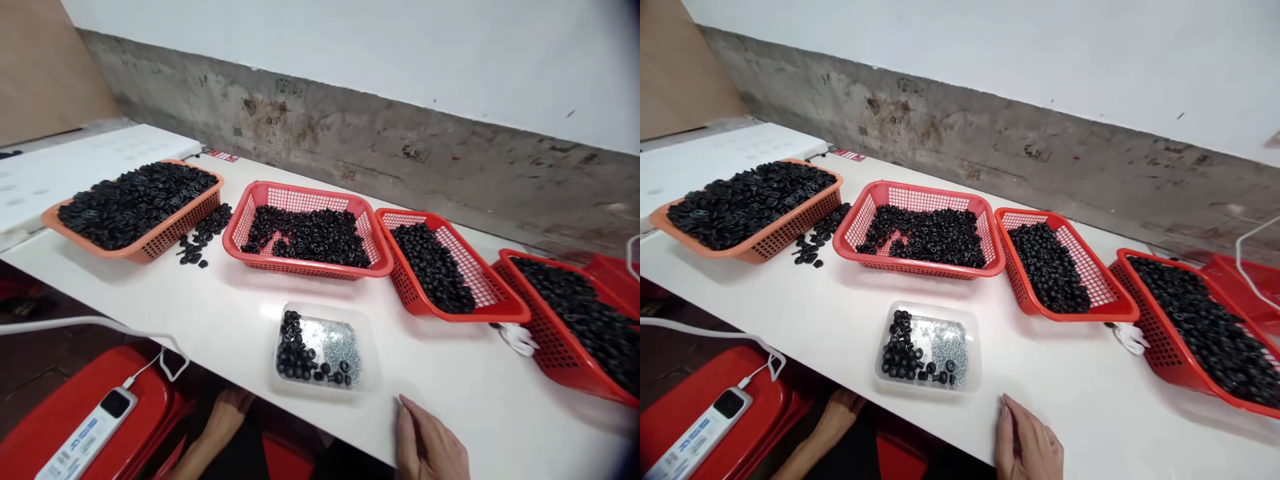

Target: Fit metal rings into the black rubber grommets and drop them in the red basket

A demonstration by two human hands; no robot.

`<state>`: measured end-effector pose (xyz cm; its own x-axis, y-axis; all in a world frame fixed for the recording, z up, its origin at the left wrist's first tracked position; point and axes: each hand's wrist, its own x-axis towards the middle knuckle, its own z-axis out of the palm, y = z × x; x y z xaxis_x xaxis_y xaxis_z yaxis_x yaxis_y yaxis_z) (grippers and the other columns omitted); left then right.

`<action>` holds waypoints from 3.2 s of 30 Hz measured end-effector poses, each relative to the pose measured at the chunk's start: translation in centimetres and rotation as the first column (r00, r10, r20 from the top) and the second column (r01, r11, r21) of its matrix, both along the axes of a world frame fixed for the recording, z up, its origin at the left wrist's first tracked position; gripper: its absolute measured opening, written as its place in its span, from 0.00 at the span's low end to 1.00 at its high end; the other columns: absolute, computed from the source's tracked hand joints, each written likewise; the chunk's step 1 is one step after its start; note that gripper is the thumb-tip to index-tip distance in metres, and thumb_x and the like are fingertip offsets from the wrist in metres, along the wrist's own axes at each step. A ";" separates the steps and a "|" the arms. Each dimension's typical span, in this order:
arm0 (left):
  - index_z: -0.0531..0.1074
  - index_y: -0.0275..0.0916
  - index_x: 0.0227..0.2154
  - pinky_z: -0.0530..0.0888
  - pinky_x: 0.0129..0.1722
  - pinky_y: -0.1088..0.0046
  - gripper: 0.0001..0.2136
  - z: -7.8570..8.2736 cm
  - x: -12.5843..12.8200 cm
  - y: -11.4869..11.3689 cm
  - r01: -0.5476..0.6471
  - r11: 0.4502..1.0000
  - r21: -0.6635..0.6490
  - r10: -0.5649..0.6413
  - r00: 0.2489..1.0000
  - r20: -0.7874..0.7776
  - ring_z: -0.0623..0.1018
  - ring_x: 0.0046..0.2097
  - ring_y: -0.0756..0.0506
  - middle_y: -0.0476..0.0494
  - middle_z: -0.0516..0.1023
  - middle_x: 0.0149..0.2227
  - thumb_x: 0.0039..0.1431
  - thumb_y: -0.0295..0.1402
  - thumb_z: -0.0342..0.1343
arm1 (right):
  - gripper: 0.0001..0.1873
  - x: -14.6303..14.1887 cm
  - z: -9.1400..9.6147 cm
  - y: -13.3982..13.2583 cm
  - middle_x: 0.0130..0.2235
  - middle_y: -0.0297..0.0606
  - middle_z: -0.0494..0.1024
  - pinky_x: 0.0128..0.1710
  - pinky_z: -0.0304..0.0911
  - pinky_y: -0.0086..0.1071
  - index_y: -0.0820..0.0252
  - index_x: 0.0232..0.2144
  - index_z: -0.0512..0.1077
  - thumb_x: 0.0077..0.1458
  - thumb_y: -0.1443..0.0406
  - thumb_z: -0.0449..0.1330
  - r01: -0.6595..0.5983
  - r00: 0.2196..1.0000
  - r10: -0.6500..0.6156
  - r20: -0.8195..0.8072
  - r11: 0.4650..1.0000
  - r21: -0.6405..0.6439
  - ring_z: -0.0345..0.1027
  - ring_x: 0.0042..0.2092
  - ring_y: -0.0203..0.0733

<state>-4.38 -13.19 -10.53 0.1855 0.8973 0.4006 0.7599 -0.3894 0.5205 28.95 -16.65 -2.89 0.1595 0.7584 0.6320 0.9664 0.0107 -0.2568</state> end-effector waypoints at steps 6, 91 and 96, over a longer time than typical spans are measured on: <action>0.75 0.36 0.42 0.72 0.29 0.73 0.08 6.7 0.1 -2.4 0.121 0.936 0.332 -0.159 0.983 0.091 0.76 0.22 0.52 0.50 0.80 0.25 0.63 0.23 0.53 | 0.16 0.1 -0.1 0.1 0.36 0.44 0.82 0.42 0.63 0.38 0.62 0.41 0.76 0.66 0.57 0.54 -0.047 0.999 0.048 -0.026 0.998 0.032 0.75 0.34 0.44; 0.75 0.35 0.25 0.63 0.32 0.64 0.08 16.1 8.8 14.2 0.541 0.834 -0.109 -0.420 0.495 -0.760 0.75 0.32 0.41 0.39 0.78 0.24 0.61 0.24 0.57 | 0.16 -5.7 8.7 15.4 0.24 0.28 0.62 0.29 0.54 0.29 0.56 0.26 0.61 0.66 0.59 0.48 -0.732 0.541 0.473 -0.695 0.672 -0.112 0.57 0.27 0.35; 0.75 0.34 0.27 0.64 0.30 0.65 0.05 15.5 8.8 14.4 0.500 0.857 -0.124 -0.407 0.508 -0.759 0.78 0.31 0.40 0.38 0.79 0.25 0.59 0.23 0.59 | 0.15 -5.7 8.5 15.4 0.25 0.28 0.62 0.29 0.55 0.28 0.56 0.26 0.61 0.66 0.59 0.48 -0.738 0.537 0.475 -0.697 0.665 -0.115 0.57 0.27 0.35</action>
